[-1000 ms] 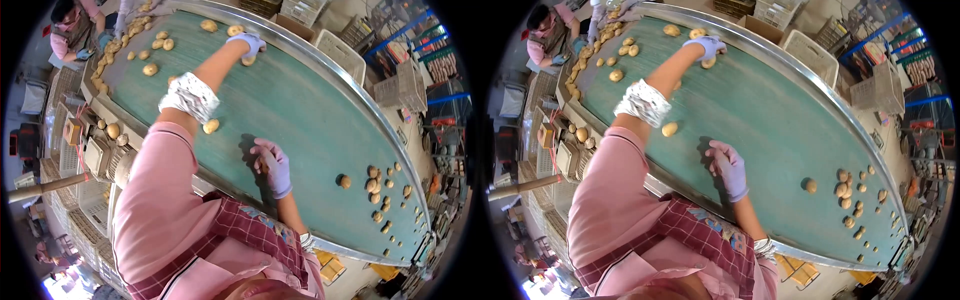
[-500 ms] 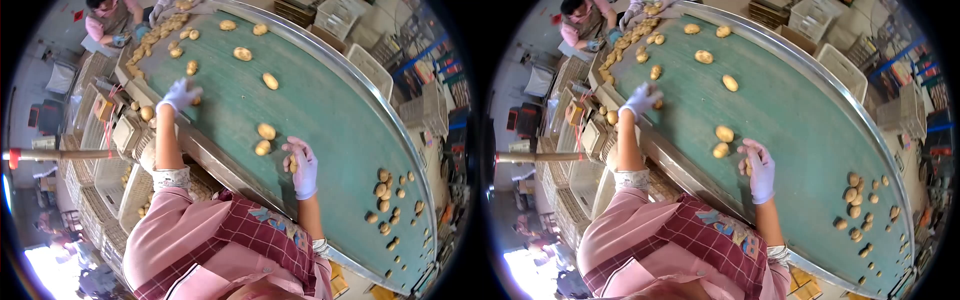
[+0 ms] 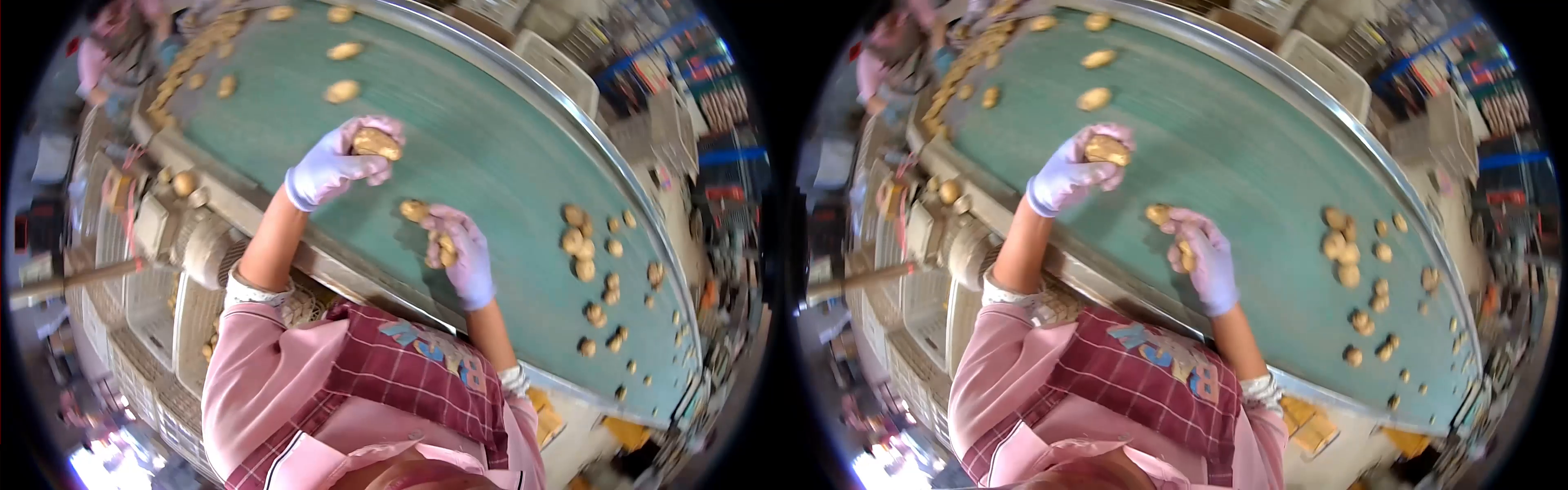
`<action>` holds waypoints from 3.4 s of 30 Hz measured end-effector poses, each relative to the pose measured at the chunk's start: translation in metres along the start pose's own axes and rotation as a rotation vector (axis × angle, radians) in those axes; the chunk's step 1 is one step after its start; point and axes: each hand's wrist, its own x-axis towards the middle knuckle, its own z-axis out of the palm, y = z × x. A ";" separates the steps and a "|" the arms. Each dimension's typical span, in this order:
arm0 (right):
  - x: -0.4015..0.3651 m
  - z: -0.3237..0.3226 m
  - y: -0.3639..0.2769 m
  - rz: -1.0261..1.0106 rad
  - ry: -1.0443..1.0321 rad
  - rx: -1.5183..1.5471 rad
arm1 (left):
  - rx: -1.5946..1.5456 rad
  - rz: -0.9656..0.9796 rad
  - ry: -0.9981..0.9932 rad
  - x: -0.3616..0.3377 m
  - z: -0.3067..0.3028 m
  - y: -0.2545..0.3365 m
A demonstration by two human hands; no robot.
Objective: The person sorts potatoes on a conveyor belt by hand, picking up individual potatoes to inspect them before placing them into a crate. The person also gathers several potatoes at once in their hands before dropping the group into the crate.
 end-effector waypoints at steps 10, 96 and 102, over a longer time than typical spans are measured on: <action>-0.041 -0.072 -0.017 -0.049 -0.068 0.417 | 0.246 0.015 0.116 0.036 0.105 -0.077; -0.276 -0.392 -0.194 -0.332 -0.023 1.009 | 1.443 0.377 -0.219 0.168 0.578 -0.199; -0.296 -0.418 -0.199 -0.320 0.042 0.967 | 1.351 0.550 -0.183 0.175 0.611 -0.238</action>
